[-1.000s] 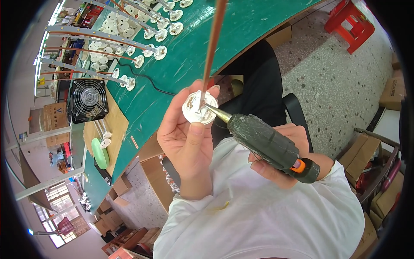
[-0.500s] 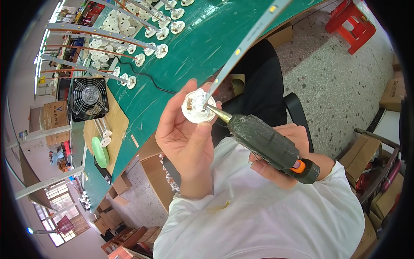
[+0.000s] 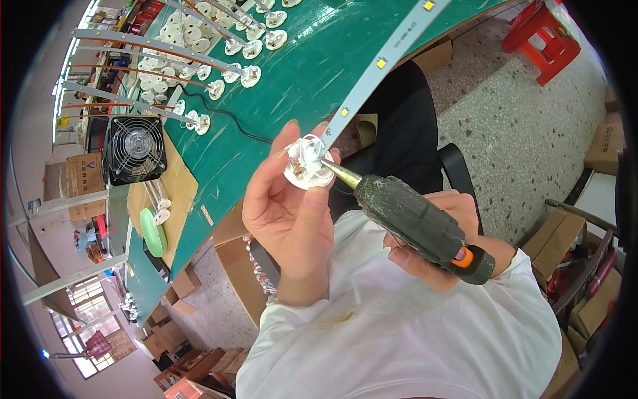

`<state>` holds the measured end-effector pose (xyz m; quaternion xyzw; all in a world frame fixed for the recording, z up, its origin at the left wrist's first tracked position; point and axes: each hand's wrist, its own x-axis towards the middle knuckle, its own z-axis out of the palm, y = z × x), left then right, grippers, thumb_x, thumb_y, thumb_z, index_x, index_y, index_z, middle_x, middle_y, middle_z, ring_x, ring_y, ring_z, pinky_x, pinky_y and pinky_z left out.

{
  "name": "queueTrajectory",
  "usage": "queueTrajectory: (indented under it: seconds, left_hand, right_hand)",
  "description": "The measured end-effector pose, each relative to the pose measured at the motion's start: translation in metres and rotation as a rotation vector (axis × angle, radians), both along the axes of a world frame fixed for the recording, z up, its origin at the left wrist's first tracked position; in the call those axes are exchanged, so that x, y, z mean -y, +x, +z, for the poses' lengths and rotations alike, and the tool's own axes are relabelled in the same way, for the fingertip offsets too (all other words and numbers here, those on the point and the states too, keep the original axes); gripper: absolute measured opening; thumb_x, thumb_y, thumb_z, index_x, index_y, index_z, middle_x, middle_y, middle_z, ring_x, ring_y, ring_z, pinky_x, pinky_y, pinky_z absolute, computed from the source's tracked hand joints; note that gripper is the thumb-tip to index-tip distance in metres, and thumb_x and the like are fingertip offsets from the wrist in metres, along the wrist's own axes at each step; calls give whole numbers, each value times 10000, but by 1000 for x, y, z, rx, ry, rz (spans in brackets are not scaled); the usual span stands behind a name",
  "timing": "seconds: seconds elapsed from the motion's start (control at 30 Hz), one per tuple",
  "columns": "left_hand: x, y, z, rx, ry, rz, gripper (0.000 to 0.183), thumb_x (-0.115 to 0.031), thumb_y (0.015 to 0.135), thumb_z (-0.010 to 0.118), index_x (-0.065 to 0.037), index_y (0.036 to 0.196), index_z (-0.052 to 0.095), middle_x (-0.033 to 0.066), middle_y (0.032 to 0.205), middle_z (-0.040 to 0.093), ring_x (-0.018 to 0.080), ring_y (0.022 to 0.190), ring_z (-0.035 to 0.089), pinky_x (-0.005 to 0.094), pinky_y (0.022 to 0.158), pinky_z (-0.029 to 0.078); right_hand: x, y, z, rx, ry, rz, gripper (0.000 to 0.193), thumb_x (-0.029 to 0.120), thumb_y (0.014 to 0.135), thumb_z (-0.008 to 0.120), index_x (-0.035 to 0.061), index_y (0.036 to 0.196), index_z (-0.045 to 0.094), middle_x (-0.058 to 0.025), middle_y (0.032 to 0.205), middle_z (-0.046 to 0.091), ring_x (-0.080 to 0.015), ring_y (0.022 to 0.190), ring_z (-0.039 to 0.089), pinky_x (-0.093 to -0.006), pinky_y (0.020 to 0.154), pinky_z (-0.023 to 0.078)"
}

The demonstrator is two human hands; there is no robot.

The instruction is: Using a hot glue gun to attach LED strips and supports to plastic bases on a factory assembly line.

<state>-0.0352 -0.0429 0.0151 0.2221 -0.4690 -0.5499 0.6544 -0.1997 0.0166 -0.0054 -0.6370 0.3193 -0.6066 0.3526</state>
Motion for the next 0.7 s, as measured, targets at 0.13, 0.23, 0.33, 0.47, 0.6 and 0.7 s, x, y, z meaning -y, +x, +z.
queueTrajectory:
  seconds: [0.13, 0.23, 0.33, 0.47, 0.6, 0.7]
  left_hand:
    - [1, 2, -5, 80, -113, 37, 435, 103, 790, 641, 9, 1197, 522, 271, 1380, 411, 444, 1216, 478, 488, 979, 467]
    - [1, 4, -5, 151, -182, 73, 456, 135, 765, 645, -14, 1182, 535, 262, 1386, 407, 449, 1239, 453, 484, 997, 453]
    - [3, 5, -5, 224, -251, 90, 480, 173, 740, 640, -33, 1164, 550, 256, 1387, 409, 445, 1255, 437, 474, 1005, 447]
    - [3, 5, -5, 274, -318, 118, 474, 202, 727, 628, -34, 1135, 568, 250, 1384, 415, 446, 1262, 430, 456, 995, 460]
    - [3, 4, -5, 274, -331, 137, 456, 206, 729, 622, -26, 1119, 574, 251, 1378, 421, 447, 1262, 429, 440, 976, 480]
    - [4, 3, -4, 271, -337, 126, 436, 211, 732, 613, -12, 1104, 576, 255, 1370, 426, 447, 1263, 427, 434, 962, 494]
  right_hand:
    - [0, -1, 1, -17, 27, 18, 214, 19, 581, 738, 2, 761, 624, -78, 582, 557, -242, 431, 518, -285, 396, 404]
    - [0, -2, 1, -18, 9, 14, 215, 18, 581, 741, 1, 759, 623, -79, 587, 562, -241, 432, 522, -288, 396, 407]
    - [1, 0, 3, -6, 6, 14, 216, 22, 584, 747, 0, 760, 623, -80, 587, 564, -240, 431, 525, -289, 397, 410]
    - [0, 0, 2, 8, 4, 11, 222, 26, 586, 754, -3, 764, 624, -85, 588, 569, -243, 428, 526, -290, 395, 415]
    - [1, -1, 3, -12, -7, 18, 223, 24, 585, 756, -3, 763, 624, -85, 587, 570, -243, 423, 526, -287, 391, 413]
    - [1, 1, 1, 12, -2, 7, 221, 21, 586, 756, -4, 761, 622, -85, 584, 568, -239, 421, 525, -284, 389, 410]
